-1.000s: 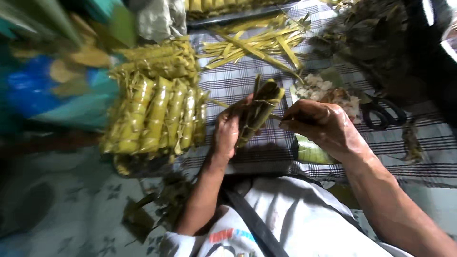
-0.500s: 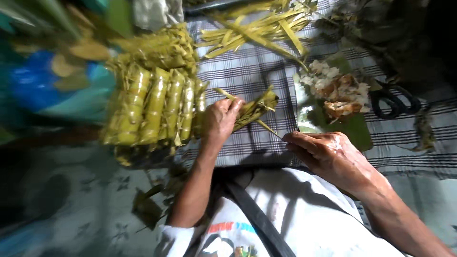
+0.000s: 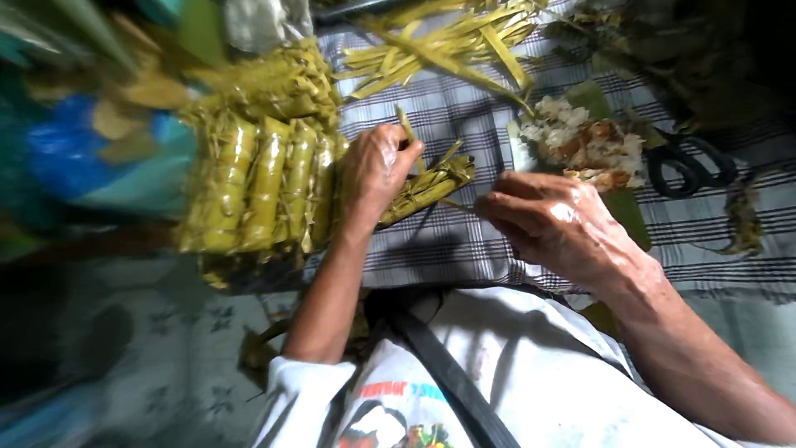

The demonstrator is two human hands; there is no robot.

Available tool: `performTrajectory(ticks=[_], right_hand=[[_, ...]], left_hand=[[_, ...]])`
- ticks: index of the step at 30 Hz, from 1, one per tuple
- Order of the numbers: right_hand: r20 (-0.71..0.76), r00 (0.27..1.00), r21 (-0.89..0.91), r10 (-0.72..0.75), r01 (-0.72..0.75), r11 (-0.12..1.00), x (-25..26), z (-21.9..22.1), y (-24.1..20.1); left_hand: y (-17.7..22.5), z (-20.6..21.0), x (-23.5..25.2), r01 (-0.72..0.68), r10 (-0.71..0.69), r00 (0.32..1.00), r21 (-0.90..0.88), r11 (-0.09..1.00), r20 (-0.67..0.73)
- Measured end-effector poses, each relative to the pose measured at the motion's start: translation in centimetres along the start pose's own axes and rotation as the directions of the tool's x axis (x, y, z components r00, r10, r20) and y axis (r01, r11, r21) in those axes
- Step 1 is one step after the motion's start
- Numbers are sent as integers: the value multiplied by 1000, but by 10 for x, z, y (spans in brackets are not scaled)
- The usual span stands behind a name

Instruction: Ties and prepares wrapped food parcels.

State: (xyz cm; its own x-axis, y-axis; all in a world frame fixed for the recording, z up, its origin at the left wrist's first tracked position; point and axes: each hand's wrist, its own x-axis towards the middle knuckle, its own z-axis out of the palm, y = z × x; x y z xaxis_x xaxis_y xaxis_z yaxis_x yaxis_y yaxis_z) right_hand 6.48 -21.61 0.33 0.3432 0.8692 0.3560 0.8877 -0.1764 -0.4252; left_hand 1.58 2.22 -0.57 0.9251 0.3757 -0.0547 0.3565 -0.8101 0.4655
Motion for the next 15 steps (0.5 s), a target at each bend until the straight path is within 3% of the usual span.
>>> performTrajectory(ticks=[5,11,15], right_hand=[[-31,998,131,50,-45,990,58,23,32],[251,945,205,208,-262,943,96,51,48],[303,912,195,278,-344,918,92,58,35]], left_hand=[[16,-3,-11,-110,111,992,19,994,-55],[16,-5,-37,-89,102,969,67,994,-224],[15,-5,-71,-112,121,965,51,992,-231]])
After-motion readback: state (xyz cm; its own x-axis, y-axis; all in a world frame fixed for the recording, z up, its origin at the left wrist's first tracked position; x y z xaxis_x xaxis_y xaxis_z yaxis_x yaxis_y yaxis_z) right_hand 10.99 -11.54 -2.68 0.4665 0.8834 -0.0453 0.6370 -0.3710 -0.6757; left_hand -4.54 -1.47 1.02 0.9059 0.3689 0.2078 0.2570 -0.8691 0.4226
